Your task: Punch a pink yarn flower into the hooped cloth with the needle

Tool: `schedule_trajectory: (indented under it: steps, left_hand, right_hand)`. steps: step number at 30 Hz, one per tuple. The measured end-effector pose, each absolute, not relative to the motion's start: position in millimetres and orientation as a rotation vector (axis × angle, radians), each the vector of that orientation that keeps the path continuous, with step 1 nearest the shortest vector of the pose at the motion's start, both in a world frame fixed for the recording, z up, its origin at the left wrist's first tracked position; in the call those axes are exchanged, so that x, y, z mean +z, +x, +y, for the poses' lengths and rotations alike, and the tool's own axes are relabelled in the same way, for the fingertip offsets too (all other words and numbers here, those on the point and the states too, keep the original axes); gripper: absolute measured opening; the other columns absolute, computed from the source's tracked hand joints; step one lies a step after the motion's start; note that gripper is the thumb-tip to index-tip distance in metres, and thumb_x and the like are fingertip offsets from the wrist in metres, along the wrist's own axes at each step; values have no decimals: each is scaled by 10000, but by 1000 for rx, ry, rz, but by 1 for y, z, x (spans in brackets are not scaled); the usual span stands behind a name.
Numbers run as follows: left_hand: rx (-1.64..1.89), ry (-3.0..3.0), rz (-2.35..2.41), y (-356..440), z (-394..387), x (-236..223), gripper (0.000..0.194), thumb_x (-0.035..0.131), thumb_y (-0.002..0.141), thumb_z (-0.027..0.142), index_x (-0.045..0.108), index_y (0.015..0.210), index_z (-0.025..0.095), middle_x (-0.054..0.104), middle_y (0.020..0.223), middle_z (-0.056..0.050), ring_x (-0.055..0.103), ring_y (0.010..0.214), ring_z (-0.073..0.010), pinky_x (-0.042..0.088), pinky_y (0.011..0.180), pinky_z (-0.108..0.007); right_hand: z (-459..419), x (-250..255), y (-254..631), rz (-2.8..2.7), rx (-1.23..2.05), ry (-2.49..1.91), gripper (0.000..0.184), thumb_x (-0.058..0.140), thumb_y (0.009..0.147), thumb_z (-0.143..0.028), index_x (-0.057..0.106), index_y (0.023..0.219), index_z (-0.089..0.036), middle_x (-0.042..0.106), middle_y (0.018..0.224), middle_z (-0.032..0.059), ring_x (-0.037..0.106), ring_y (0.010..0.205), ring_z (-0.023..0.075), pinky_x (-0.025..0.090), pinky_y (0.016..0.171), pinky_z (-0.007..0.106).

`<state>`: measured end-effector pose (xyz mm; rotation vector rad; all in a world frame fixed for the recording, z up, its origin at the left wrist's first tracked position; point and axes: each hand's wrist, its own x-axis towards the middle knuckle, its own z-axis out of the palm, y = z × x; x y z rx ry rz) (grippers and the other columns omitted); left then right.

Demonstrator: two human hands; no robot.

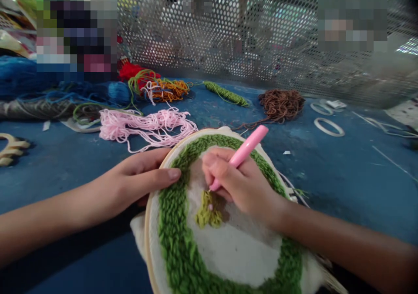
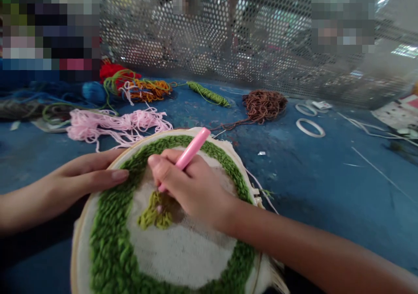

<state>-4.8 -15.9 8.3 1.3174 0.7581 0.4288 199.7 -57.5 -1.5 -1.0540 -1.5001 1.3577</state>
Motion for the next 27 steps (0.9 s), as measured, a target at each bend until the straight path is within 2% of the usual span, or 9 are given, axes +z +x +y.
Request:
schedule_trajectory:
  steps: [5, 10, 16, 22, 27]
  left_hand:
    - [366, 1206, 818, -3, -14, 12, 400, 656, 839, 334, 622, 1214, 201, 686, 736, -36, 648, 654, -193, 574, 644, -279]
    - [333, 1060, 774, -3, -16, 11, 375, 657, 841, 346, 635, 1198, 231, 728, 945, -42, 682, 878, -242, 580, 735, -278]
    - [317, 1089, 737, -6, -14, 5, 413, 668, 832, 377, 628, 1217, 236, 730, 922, -41, 691, 839, -239, 570, 689, -258]
    - [321, 1118, 814, -5, -15, 11, 440, 670, 832, 359, 602, 1252, 249, 731, 887, -29, 689, 816, -222, 573, 715, -263]
    - [314, 1118, 793, -2, -18, 12, 360, 614, 866, 314, 615, 1218, 236, 732, 919, -38, 698, 868, -246, 584, 746, -299]
  right_hand:
    - [-52, -5, 201, -1193, 1411, -996, 377, 469, 948, -360, 467, 621, -172, 352, 500, -79, 276, 376, 28, 187, 344, 165]
    - [-52, -6, 204, -1156, 1424, -955, 382, 477, 949, -355, 477, 616, -167, 357, 495, -78, 281, 371, 22, 182, 342, 160]
    - [-58, -3, 202, -1261, 1506, -918, 388, 481, 946, -337, 479, 600, -162, 386, 499, -71, 292, 386, 23, 193, 332, 145]
    - [-57, -4, 201, -1231, 1407, -968, 362, 493, 934, -364, 483, 627, -173, 356, 500, -79, 296, 376, 26, 194, 329, 151]
    - [-58, -8, 203, -1329, 1350, -995, 373, 474, 953, -394, 469, 648, -179, 362, 517, -78, 290, 393, 31, 218, 351, 161]
